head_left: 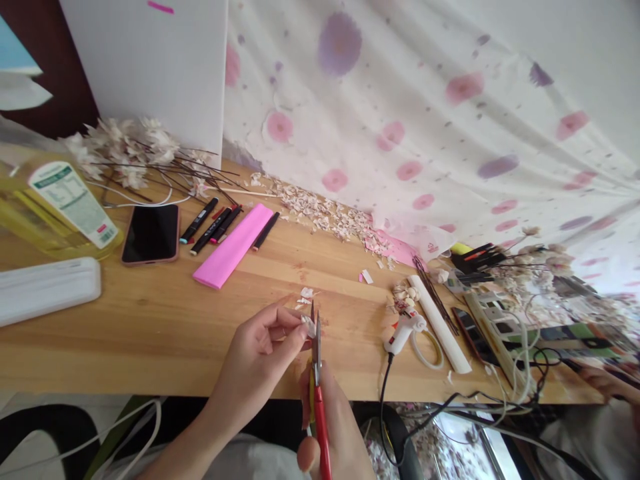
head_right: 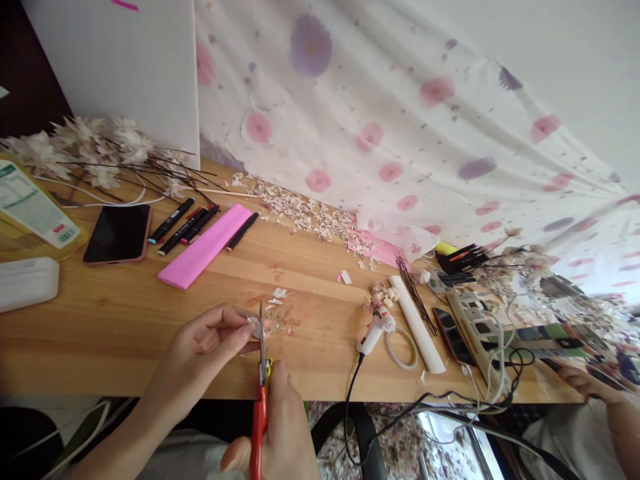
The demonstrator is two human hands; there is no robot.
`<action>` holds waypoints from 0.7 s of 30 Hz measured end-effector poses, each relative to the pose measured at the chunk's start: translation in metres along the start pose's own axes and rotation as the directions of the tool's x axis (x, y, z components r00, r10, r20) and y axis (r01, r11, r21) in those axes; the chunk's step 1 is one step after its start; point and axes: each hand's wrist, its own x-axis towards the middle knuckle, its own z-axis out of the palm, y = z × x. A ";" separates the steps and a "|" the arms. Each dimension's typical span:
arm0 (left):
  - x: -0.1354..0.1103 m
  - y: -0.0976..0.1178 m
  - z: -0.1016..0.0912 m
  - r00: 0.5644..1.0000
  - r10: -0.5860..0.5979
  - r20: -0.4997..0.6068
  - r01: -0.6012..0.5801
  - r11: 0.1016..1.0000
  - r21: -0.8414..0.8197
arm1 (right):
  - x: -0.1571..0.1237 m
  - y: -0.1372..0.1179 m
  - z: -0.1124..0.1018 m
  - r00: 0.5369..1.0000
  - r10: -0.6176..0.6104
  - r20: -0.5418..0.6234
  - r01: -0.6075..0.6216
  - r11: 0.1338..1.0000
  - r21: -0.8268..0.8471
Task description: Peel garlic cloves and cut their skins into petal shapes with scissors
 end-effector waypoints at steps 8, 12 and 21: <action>0.002 -0.001 -0.007 0.998 0.007 0.060 -0.011 0.997 0.073 | 0.009 -0.009 -0.008 0.996 0.086 0.003 -0.086 0.996 0.004; 0.003 0.002 -0.008 0.997 0.006 0.083 -0.014 0.995 0.104 | 0.013 -0.012 -0.009 0.987 0.136 0.081 -0.133 0.990 -0.035; 0.007 0.003 -0.016 0.998 -0.011 0.067 0.001 0.988 0.157 | 0.020 -0.014 -0.011 0.952 0.284 0.118 -0.293 0.954 0.068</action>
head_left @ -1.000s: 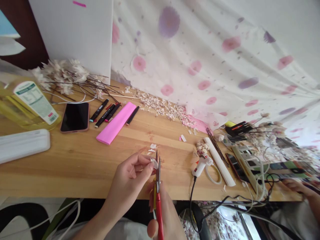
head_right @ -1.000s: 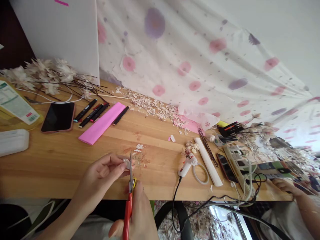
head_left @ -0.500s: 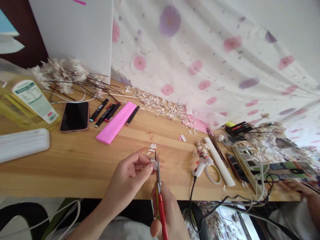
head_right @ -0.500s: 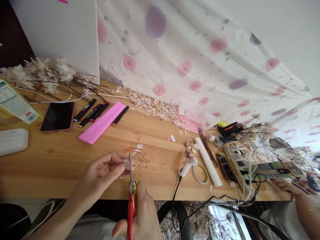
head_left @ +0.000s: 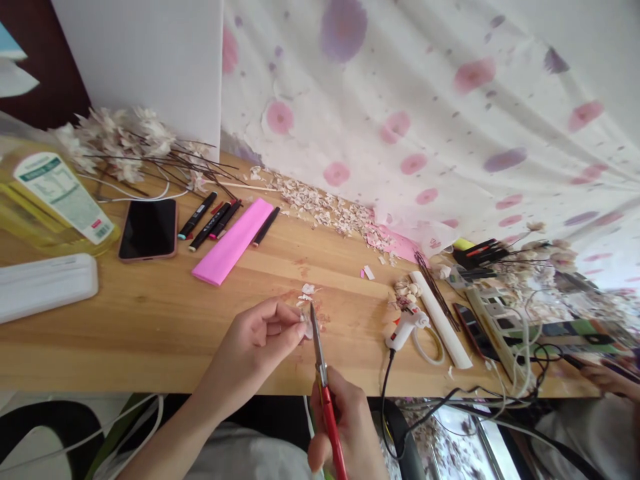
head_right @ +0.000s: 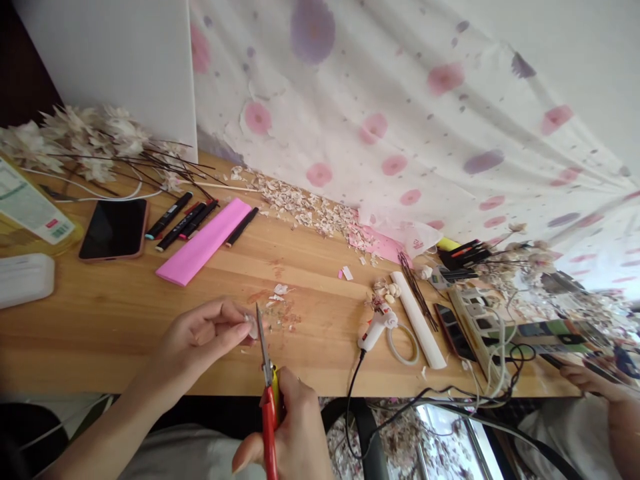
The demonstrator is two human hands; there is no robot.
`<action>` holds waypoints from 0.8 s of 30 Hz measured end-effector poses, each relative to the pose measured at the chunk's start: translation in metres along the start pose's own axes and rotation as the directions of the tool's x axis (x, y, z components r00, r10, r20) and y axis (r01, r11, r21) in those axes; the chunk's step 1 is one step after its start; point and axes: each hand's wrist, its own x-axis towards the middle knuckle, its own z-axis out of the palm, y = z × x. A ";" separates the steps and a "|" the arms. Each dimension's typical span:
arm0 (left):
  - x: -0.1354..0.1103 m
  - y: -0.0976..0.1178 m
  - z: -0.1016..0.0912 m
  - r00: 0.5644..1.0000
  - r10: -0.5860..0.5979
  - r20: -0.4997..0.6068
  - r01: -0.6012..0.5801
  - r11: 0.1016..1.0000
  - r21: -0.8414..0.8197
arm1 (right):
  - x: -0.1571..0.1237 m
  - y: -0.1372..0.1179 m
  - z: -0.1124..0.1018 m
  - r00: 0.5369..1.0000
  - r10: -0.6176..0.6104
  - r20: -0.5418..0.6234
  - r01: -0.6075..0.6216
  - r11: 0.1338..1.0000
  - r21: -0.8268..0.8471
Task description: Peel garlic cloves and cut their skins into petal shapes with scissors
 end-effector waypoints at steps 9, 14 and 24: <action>0.019 0.001 -0.038 0.994 0.001 -0.105 0.026 0.965 0.259 | 0.011 0.017 -0.007 0.987 0.072 0.143 -0.158 0.598 0.786; 0.051 0.003 -0.055 0.997 0.007 -0.072 0.030 0.863 0.504 | 0.042 0.030 -0.036 0.990 0.089 0.113 -0.142 0.513 0.847; 0.111 -0.006 -0.036 0.975 0.194 0.112 -0.177 0.356 0.917 | 0.070 0.061 -0.041 0.994 -0.005 0.107 -0.106 0.102 0.989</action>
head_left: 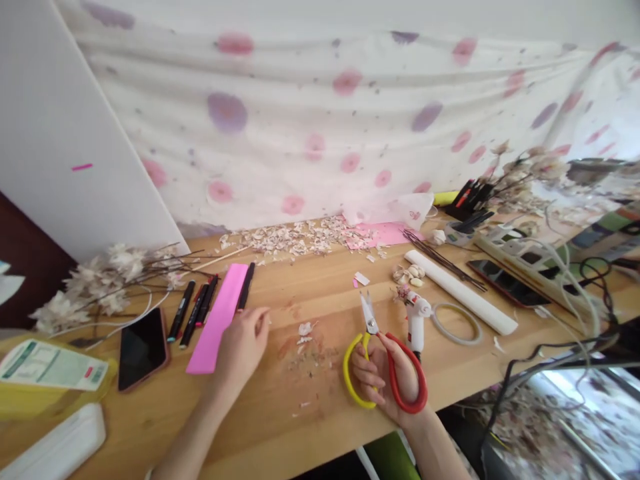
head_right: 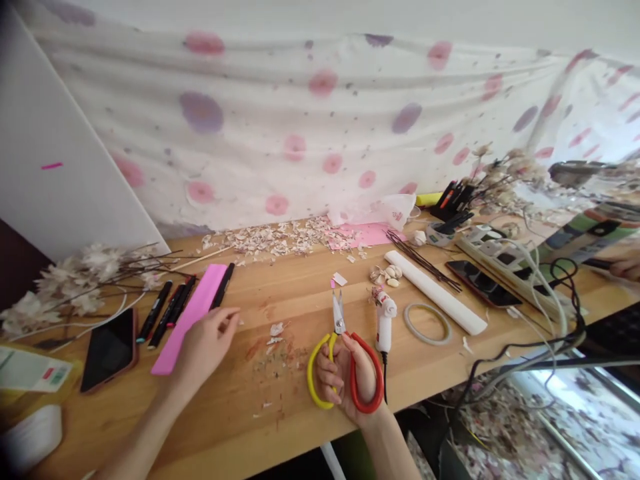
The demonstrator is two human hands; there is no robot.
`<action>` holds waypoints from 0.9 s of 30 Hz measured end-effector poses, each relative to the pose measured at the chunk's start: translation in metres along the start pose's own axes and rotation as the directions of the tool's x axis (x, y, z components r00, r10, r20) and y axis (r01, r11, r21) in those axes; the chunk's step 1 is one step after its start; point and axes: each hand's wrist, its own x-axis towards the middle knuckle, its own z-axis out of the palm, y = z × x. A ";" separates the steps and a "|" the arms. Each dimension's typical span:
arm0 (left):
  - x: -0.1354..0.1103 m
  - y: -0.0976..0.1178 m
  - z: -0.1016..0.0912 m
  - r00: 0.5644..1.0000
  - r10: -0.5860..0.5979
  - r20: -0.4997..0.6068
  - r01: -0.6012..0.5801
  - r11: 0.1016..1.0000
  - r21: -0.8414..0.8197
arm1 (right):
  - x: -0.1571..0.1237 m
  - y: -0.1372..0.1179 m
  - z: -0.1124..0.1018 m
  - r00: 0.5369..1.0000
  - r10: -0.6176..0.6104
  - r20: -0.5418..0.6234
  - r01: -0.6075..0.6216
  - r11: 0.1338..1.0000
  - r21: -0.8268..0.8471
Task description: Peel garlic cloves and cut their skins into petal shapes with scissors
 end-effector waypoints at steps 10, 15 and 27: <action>-0.022 0.032 0.041 0.748 0.321 0.581 -0.295 0.945 -0.142 | 0.002 0.005 -0.018 0.992 0.084 0.099 -0.104 0.971 0.215; -0.013 0.028 0.021 0.871 0.286 0.399 -0.165 0.936 -0.312 | 0.003 0.004 -0.014 0.991 0.064 0.114 -0.090 0.967 0.240; -0.012 0.013 0.012 0.959 0.246 0.142 -0.247 0.969 -0.008 | 0.002 0.007 -0.015 0.996 0.026 0.087 -0.052 0.949 0.312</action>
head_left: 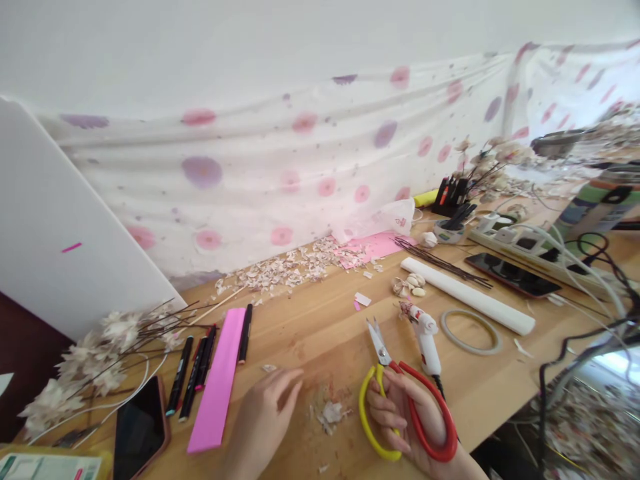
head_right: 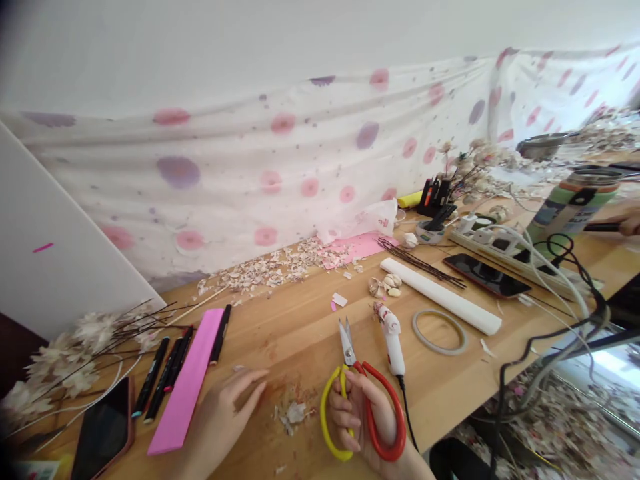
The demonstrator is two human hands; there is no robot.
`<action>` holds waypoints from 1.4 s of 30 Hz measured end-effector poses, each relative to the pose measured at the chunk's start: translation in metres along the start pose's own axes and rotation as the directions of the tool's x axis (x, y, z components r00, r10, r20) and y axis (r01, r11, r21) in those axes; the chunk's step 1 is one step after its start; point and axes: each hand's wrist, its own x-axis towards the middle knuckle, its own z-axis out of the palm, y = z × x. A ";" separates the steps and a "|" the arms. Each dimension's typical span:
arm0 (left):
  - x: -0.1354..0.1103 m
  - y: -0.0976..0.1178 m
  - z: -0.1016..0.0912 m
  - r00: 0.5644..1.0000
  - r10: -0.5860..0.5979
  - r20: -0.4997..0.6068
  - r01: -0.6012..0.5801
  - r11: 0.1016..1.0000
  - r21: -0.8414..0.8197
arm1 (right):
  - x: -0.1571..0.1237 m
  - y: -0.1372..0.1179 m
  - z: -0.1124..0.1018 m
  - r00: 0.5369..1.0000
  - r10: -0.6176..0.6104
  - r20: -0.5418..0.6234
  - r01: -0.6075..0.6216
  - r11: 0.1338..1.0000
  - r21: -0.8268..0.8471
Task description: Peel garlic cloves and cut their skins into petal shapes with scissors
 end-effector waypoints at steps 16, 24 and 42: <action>0.001 -0.049 -0.018 0.997 -0.035 -0.072 0.042 0.994 0.102 | -0.001 -0.005 0.000 1.000 0.010 0.008 -0.010 1.000 -0.001; -0.018 0.000 0.026 0.986 -0.007 0.168 0.015 0.999 -0.052 | -0.001 0.000 -0.008 0.999 -0.033 0.003 0.033 0.999 0.004; 0.073 0.021 -0.013 0.959 -0.223 -0.176 0.193 0.965 -0.175 | 0.016 -0.004 -0.044 0.979 0.035 0.201 -0.032 0.999 -0.017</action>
